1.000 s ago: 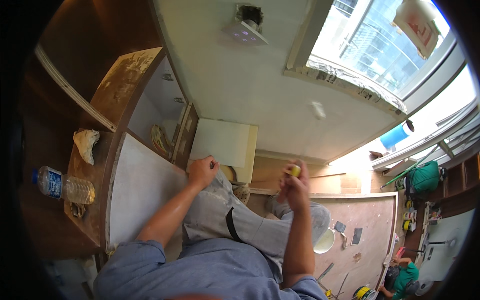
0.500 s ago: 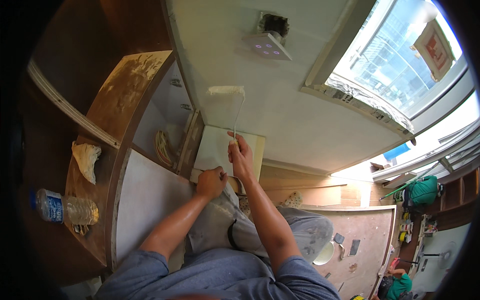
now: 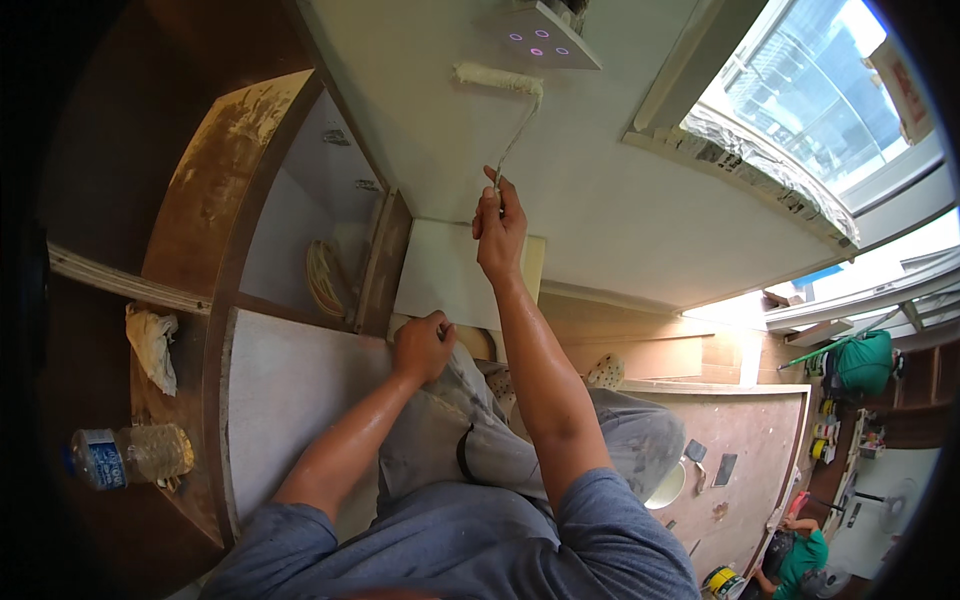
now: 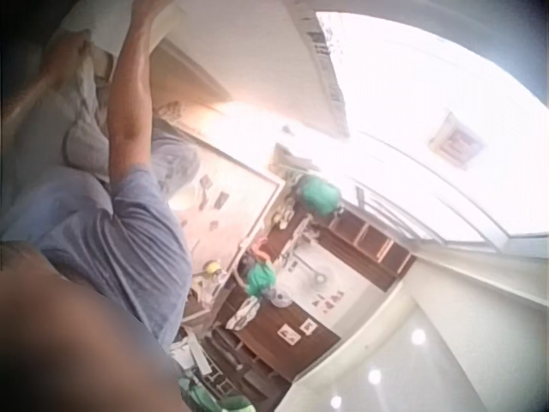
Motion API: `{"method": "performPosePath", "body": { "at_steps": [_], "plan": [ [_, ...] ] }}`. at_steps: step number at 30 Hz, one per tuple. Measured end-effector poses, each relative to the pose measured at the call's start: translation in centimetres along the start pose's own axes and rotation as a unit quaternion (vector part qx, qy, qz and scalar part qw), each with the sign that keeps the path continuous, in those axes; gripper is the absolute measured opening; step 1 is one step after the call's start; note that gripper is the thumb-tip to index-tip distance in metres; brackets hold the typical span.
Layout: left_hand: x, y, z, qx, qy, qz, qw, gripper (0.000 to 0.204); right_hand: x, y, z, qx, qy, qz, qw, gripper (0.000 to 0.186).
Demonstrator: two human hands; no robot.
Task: The person sits on the floor and uses a paint roller to apply white paint to the ceiling. They repeatedly dip the roller into a paint bucket and roll it across the ceiling surface near a window and a light fixture.
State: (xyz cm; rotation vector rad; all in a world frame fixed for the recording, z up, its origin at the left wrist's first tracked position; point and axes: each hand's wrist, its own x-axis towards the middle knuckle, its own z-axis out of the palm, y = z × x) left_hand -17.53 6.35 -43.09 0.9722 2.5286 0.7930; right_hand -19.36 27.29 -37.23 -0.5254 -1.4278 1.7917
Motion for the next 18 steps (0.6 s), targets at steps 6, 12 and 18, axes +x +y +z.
{"method": "performPosePath", "body": {
  "at_steps": [6, 12, 18],
  "plan": [
    [-0.1, 0.9, -0.6, -0.016, -0.008, -0.013, 1.000, 0.023, -2.8, 5.7, -2.9, -0.008, 0.015, 0.081, 0.997, 0.040],
    [0.0, 1.1, -0.1, -0.019, 0.004, -0.004, 1.000, 0.023, -6.9, 12.3, -4.9, -0.003, 0.064, 0.216, 0.974, 0.038],
    [0.2, 1.6, -0.2, -0.008, -0.003, -0.010, 1.000, 0.024, -7.2, 16.4, -5.8, -0.061, 0.089, 0.303, 0.947, 0.037]
  ]
}}
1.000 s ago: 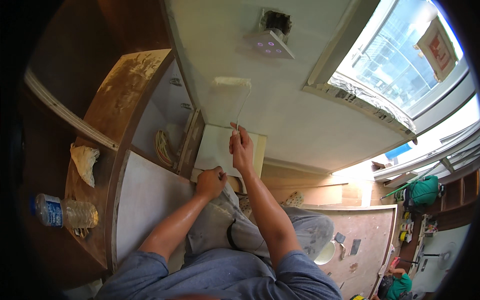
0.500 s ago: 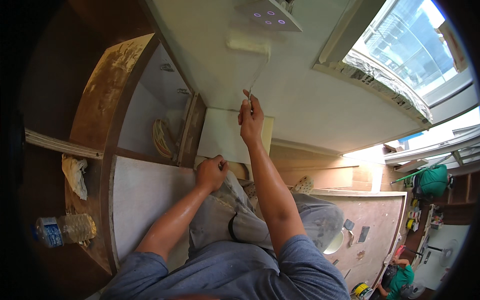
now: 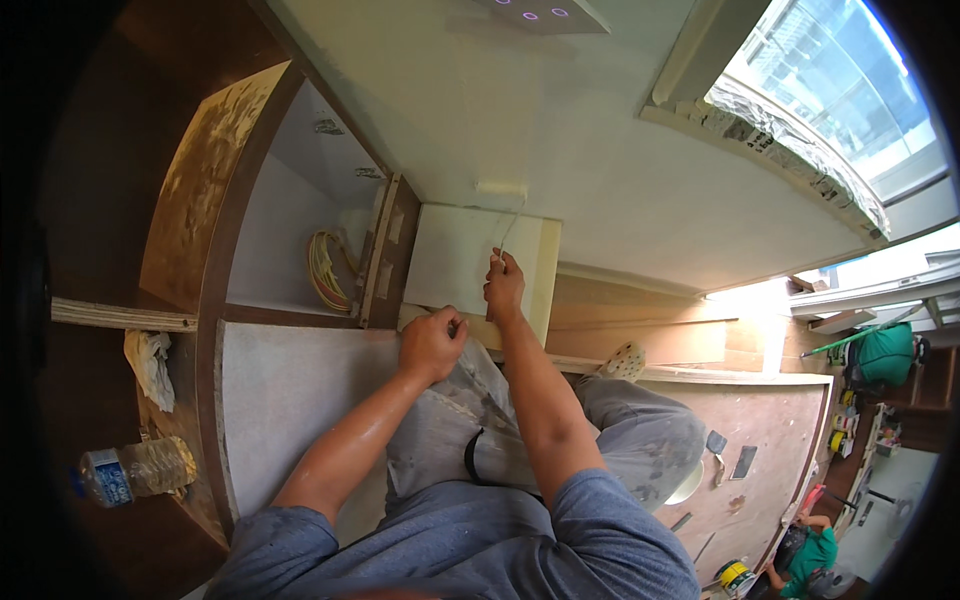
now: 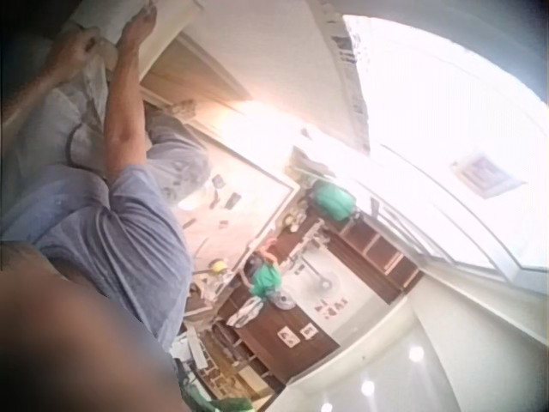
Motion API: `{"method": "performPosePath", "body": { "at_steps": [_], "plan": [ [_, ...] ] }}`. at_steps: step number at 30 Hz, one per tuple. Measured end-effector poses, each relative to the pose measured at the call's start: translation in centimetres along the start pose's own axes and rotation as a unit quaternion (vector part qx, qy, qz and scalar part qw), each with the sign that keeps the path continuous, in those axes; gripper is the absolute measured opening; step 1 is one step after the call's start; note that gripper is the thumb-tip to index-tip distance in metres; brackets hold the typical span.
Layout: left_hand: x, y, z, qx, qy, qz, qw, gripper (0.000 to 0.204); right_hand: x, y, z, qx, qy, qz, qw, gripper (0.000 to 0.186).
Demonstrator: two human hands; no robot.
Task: The person sits on the floor and uses a paint roller to apply white paint to the ceiling. They repeatedly dip the roller into a paint bucket and roll it across the ceiling surface near a window and a light fixture.
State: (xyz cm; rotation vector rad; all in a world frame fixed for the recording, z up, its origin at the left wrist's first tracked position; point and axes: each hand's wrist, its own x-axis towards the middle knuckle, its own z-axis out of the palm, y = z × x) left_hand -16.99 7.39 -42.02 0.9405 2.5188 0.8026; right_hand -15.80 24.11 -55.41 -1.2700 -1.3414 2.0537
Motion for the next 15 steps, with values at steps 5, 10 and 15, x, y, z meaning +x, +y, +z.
{"method": "performPosePath", "body": {
  "at_steps": [5, 10, 15],
  "plan": [
    [0.0, 0.1, 0.1, 0.006, -0.009, -0.005, 1.000, 0.024, 2.3, 0.8, -0.2, 0.038, -0.006, 0.085, 0.996, 0.023],
    [0.0, 0.6, 0.0, 0.021, -0.016, -0.015, 1.000, 0.025, 4.8, 0.4, -1.0, 0.071, -0.038, 0.151, 0.985, 0.018],
    [0.2, 0.7, -0.1, 0.015, -0.017, -0.006, 1.000, 0.026, 4.1, -1.4, -1.1, 0.053, -0.015, 0.106, 0.993, 0.024]
  ]
}}
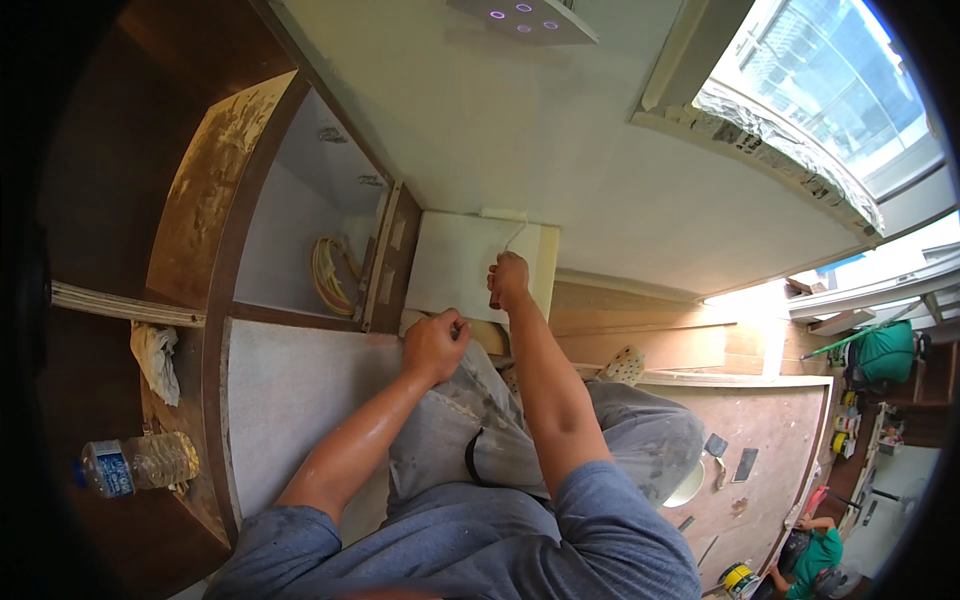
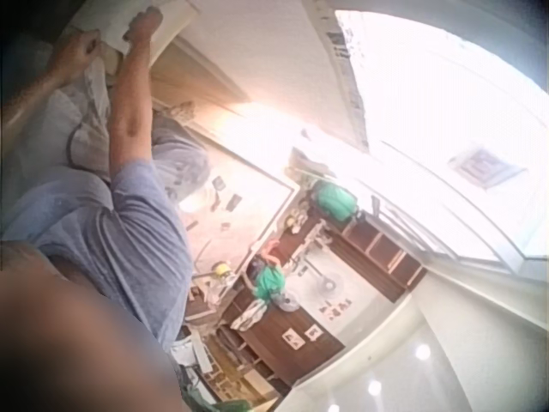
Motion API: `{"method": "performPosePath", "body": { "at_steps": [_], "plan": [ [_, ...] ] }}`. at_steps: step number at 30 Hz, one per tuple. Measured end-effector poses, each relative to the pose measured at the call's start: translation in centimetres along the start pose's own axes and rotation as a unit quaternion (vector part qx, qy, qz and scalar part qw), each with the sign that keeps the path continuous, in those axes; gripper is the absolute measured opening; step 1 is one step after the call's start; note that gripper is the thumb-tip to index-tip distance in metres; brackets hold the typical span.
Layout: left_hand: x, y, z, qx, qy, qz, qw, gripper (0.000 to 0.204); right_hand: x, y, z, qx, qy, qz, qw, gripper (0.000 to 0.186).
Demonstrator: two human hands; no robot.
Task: The person sits on the floor and uses a paint roller to apply white paint to the ceiling. They repeatedly dip the roller into a paint bucket and roll it across the ceiling surface near a window and a light fixture.
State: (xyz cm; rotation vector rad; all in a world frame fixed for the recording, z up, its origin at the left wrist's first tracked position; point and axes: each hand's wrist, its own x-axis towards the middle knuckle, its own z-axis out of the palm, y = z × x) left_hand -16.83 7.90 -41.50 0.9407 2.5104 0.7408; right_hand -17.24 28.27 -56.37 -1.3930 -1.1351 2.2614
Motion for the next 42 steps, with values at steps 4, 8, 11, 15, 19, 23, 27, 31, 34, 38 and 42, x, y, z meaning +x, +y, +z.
{"method": "performPosePath", "body": {
  "at_steps": [4, 8, 11, 15, 19, 23, 27, 31, 34, 38, 42],
  "plan": [
    [-0.1, -0.5, 0.2, 0.005, -0.001, -0.005, 1.000, 0.025, -7.8, -2.7, 2.2, -0.074, 0.030, -0.107, 0.991, 0.043],
    [0.0, -0.7, 0.2, -0.050, 0.036, -0.016, 0.998, 0.022, -12.3, -5.8, 3.0, -0.027, -0.030, -0.156, 0.987, 0.053],
    [4.0, 1.2, -2.5, -0.193, 0.178, 0.016, 0.965, 0.025, -13.0, -6.8, 2.4, -0.028, -0.068, -0.168, 0.983, 0.055],
    [11.4, 13.3, -11.9, -0.371, 0.263, 0.131, 0.881, 0.061, -12.9, -7.0, 0.0, -0.040, -0.061, -0.179, 0.981, 0.057],
    [16.9, 21.8, -14.7, -0.377, 0.307, 0.114, 0.866, 0.103, -14.4, -6.7, 0.0, -0.013, -0.062, -0.177, 0.982, 0.060],
    [19.0, 24.9, -16.1, -0.409, 0.301, 0.143, 0.850, 0.096, -14.7, -5.8, -0.9, -0.042, -0.073, -0.212, 0.974, 0.064],
    [19.2, 25.6, -18.4, -0.390, 0.284, 0.157, 0.862, 0.077, -12.7, -4.1, -2.0, 0.011, -0.115, -0.263, 0.958, 0.064],
    [18.0, 26.1, -23.5, -0.243, 0.279, 0.080, 0.926, 0.078, -12.3, -4.8, -1.6, 0.011, -0.147, -0.284, 0.948, 0.061],
    [16.5, 27.5, -25.8, -0.193, 0.273, 0.094, 0.938, 0.074, -11.9, -6.1, -1.2, -0.002, -0.144, -0.310, 0.940, 0.059],
    [16.1, 29.2, -25.9, -0.129, 0.256, 0.138, 0.948, 0.078, -10.1, -8.4, -0.5, -0.047, -0.098, -0.404, 0.908, 0.053],
    [13.7, 28.2, -28.8, -0.128, 0.175, 0.158, 0.963, 0.087, -11.3, -12.3, 4.5, -0.021, -0.120, -0.469, 0.875, 0.049]
  ]
}}
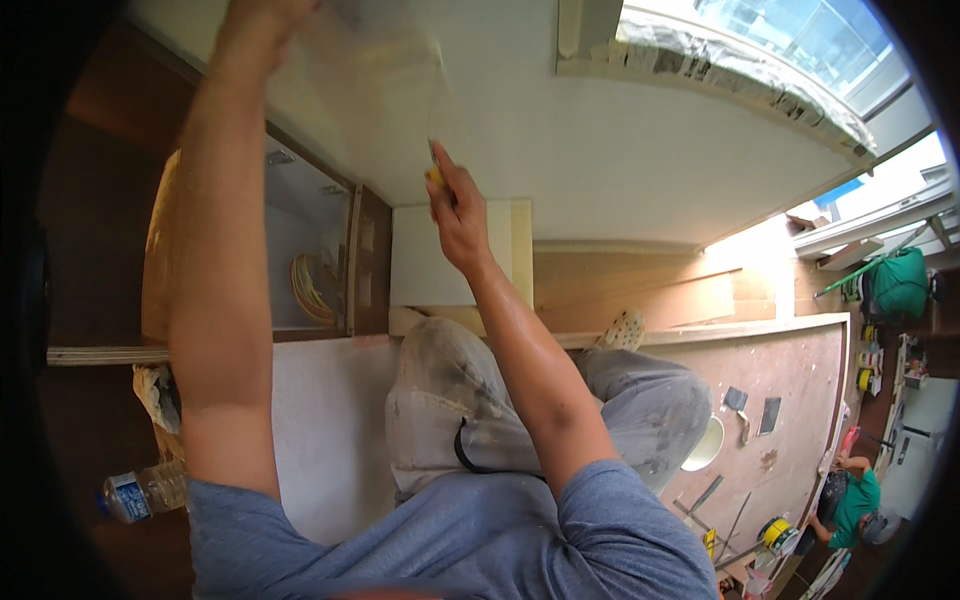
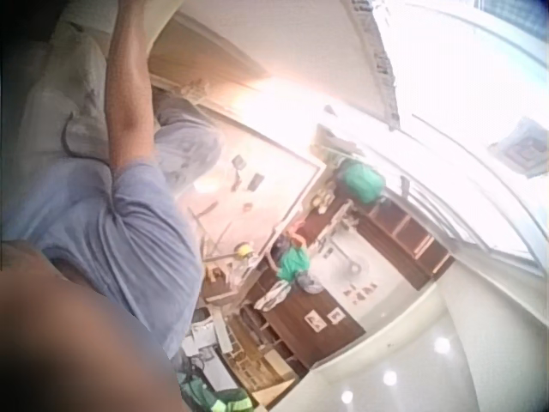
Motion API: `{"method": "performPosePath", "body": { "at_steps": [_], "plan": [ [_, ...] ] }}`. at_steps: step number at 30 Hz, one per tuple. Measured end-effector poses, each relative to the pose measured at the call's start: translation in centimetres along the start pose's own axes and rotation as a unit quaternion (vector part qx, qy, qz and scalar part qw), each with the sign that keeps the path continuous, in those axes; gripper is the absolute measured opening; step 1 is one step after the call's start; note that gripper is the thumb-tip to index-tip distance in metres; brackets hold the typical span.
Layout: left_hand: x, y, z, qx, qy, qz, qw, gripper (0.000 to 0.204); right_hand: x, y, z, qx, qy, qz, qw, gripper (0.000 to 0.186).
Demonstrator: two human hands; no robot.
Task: The person sits on the floor and uses a paint roller to apply white paint to the ceiling. They repeatedly dip the roller into a paint bucket and roll it across the ceiling surface near a window and a light fixture.
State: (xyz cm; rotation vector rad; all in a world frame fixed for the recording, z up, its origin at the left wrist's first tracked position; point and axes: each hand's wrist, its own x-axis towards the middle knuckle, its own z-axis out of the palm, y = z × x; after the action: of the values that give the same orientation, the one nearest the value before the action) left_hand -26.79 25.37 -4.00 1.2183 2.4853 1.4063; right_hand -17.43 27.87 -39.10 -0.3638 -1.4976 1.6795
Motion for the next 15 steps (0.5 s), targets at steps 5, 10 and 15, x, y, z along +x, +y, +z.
{"method": "performPosePath", "body": {
  "at_steps": [5, 10, 15],
  "plan": [
    [1.3, -1.0, 2.6, -0.005, 0.055, -0.009, 0.998, 0.090, 2.8, -1.8, 1.7, 0.063, 0.024, -0.025, 0.997, 0.049],
    [0.7, -0.9, 1.1, -0.012, -0.001, 0.018, 1.000, 0.090, 0.6, 0.3, 1.2, 0.059, 0.035, 0.041, 0.997, 0.051],
    [-0.5, -1.4, 1.4, -0.021, -0.033, 0.037, 0.999, 0.088, 1.3, -1.2, 2.6, 0.060, 0.037, -0.007, 0.998, 0.052]
  ]
}}
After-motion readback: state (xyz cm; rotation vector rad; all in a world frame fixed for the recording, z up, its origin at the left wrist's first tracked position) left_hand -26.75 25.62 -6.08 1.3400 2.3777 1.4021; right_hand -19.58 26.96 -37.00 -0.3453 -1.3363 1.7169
